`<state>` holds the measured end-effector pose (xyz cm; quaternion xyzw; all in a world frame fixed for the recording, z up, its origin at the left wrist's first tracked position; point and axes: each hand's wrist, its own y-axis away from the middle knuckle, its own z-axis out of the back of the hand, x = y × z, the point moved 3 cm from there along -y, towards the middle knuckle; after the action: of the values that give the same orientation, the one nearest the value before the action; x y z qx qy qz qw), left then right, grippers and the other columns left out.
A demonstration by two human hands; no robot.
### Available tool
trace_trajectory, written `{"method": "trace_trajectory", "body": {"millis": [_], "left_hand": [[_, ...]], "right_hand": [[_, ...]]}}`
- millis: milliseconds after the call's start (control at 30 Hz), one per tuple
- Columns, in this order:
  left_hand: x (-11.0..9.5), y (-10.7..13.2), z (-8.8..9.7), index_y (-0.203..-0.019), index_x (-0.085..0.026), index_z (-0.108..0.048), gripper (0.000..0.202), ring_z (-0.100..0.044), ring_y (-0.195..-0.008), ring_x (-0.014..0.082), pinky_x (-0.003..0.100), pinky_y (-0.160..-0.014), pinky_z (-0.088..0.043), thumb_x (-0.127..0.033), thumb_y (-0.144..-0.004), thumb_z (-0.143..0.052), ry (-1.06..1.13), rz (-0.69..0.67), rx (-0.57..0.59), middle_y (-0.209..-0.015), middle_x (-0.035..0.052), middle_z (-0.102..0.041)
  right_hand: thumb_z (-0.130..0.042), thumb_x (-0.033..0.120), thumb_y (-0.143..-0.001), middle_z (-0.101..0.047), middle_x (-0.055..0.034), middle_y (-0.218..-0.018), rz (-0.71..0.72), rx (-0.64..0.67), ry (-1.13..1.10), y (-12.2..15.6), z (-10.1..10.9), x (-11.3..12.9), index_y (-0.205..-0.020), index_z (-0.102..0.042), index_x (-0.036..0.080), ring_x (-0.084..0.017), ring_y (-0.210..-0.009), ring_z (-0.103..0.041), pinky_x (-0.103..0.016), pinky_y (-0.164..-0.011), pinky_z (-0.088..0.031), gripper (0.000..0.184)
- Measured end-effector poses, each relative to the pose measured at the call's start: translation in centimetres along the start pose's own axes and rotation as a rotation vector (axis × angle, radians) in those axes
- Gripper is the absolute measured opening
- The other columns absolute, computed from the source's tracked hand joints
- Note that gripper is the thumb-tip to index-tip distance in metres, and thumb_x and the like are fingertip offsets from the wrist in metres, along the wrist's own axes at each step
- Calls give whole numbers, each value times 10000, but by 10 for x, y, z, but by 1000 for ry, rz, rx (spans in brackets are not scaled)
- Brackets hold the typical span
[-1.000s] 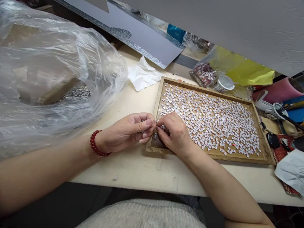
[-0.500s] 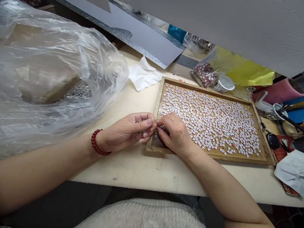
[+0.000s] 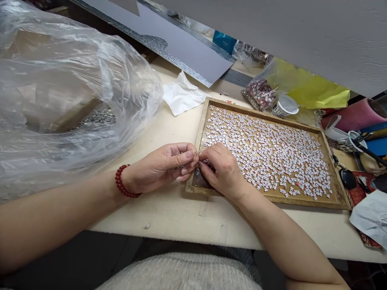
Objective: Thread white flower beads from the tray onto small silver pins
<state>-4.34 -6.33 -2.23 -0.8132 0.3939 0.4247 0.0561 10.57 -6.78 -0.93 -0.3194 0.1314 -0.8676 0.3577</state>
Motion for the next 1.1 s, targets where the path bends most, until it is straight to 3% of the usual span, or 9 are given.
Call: {"method": "trace_trajectory", "body": {"millis": [1100], "left_hand": [[-1, 1, -2, -736, -130, -506, 213, -406, -551, 38, 143, -492, -359, -300, -845, -574, -12, 2, -8, -605, -31, -436]], "right_hand": [[-518, 116, -869, -661, -60, -815, -9, 22, -32, 0, 0, 2, -869, -571, 198, -188, -789, -602, -343, -721, -507, 99]]}}
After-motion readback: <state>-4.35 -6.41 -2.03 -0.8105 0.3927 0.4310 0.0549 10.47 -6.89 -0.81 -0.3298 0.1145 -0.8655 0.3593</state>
